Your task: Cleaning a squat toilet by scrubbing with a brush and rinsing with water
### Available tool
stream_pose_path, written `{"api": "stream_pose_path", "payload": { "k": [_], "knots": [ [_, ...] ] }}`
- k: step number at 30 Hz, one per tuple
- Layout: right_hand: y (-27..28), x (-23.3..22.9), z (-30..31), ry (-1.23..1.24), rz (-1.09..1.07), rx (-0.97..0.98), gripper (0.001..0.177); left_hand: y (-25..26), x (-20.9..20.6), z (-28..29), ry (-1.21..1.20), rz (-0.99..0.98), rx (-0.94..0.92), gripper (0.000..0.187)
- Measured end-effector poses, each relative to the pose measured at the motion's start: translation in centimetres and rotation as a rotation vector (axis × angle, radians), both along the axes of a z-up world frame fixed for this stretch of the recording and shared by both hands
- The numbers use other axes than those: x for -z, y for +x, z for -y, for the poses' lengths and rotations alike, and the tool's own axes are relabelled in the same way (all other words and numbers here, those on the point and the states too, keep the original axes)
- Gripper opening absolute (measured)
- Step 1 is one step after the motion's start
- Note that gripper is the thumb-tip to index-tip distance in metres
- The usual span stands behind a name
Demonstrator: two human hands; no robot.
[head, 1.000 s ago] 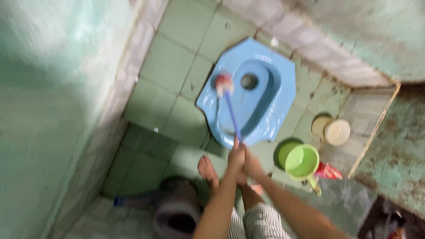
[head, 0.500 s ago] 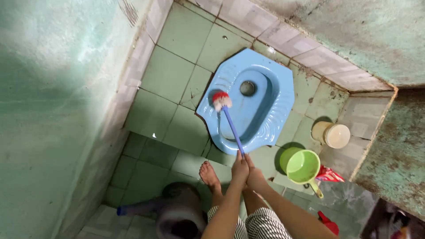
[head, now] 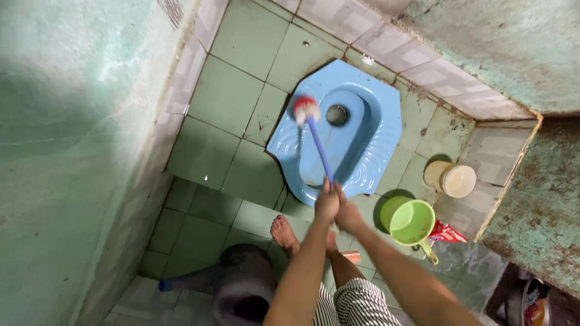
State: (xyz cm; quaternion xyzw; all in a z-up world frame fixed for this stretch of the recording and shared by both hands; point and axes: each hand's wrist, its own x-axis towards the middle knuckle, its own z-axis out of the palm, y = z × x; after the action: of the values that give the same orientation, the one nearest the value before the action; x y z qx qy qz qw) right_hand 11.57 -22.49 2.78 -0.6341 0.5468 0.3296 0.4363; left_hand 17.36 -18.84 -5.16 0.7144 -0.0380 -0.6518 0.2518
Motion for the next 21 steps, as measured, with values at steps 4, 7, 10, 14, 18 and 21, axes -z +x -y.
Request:
{"api": "stream_pose_path", "payload": {
  "k": [4,7,10,14,18,21],
  "knots": [
    [2.5,5.6,4.3,-0.02,0.095,0.251,0.067,3.8,3.0,4.2,-0.089,0.112,-0.04,0.059],
    [-3.2,7.2,-2.6,0.043,0.149,0.069,0.085,1.5,-2.8,-2.1,-0.041,0.032,-0.074,0.061],
    [-8.2,5.1,-10.3,0.156,0.01,0.204,0.078,-5.0,-0.6,-9.6,0.223,-0.09,-0.119,0.061],
    [-3.0,2.4,-3.4,0.133,0.029,0.238,0.077,0.5,-5.9,-2.4,0.067,0.01,-0.118,0.058],
    [2.3,4.0,4.5,-0.013,0.09,0.261,0.078,1.7,7.8,5.6,-0.09,0.134,0.072,0.058],
    [-3.0,10.1,1.0,-0.057,0.196,0.259,0.077,-0.2,5.9,1.4,-0.032,0.137,0.088,0.057]
  ]
}}
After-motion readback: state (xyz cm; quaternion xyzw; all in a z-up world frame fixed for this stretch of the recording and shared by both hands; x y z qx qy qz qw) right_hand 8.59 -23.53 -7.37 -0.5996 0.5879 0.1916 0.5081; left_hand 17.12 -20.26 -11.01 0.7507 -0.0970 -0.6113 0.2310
